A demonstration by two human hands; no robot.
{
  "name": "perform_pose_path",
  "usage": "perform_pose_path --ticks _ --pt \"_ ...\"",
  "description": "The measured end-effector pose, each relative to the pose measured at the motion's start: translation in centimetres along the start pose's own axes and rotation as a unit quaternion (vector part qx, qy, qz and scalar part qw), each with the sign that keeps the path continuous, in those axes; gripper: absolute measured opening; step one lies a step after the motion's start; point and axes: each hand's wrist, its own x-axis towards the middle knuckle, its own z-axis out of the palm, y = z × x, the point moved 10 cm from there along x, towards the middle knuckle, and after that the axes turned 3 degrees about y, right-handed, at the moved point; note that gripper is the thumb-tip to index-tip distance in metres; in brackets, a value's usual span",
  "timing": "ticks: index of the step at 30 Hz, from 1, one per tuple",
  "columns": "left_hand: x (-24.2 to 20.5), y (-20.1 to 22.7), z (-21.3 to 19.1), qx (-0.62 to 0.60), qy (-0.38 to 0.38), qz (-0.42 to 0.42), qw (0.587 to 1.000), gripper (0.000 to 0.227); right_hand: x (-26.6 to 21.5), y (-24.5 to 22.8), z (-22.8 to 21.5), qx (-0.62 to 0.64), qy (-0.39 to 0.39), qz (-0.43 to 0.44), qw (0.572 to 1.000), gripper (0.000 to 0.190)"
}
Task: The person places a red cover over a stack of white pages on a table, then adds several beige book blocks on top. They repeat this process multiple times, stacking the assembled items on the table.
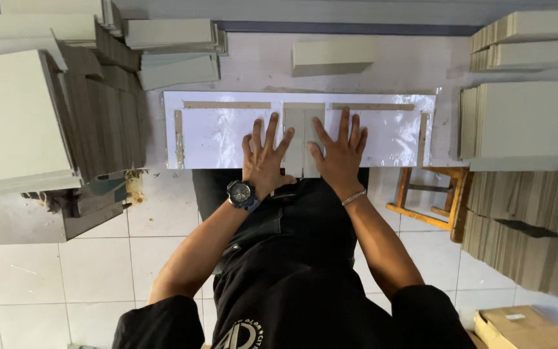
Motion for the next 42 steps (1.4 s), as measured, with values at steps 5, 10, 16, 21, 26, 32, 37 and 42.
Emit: perform_pose_path --ticks 5,10,16,21,26,32,37,42 --pt "0.3 0.1 0.2 0.003 -0.005 -0.008 1.000 0.135 0.3 0.6 0.8 0.010 -0.014 0.018 1.000 0.059" --pt "-0.1 1.3 -1.3 0.011 -0.017 -0.011 1.000 0.139 0.5 1.1 -0.8 0.109 -0.010 0.033 0.993 0.064" --pt "1.0 1.8 -1.6 0.019 -0.049 -0.040 0.998 0.147 -4.7 13.9 -9.9 0.154 0.112 0.101 0.977 0.068" --pt "3.5 4.6 -3.4 -0.022 0.007 -0.006 1.000 0.122 -9.2 28.9 -17.9 -0.024 0.191 0.125 0.973 0.096" --pt "7.8 12.9 -5.0 -0.014 0.026 0.099 0.995 0.105 -8.7 39.0 -15.2 -0.154 -0.080 0.166 0.971 0.106" --pt "11.6 21.9 -5.0 -0.103 0.101 0.220 0.965 0.083 -11.3 41.8 -12.2 -0.197 -0.129 0.143 0.961 0.100" --pt "15.6 27.3 -3.5 -0.160 0.134 0.252 0.945 0.066 -12.6 35.2 -16.4 -0.166 0.029 0.028 0.985 0.079" --pt "17.6 30.2 -1.1 -0.223 0.179 0.245 0.926 0.051 -14.5 35.0 -17.6 -0.130 0.105 -0.002 0.986 0.111"
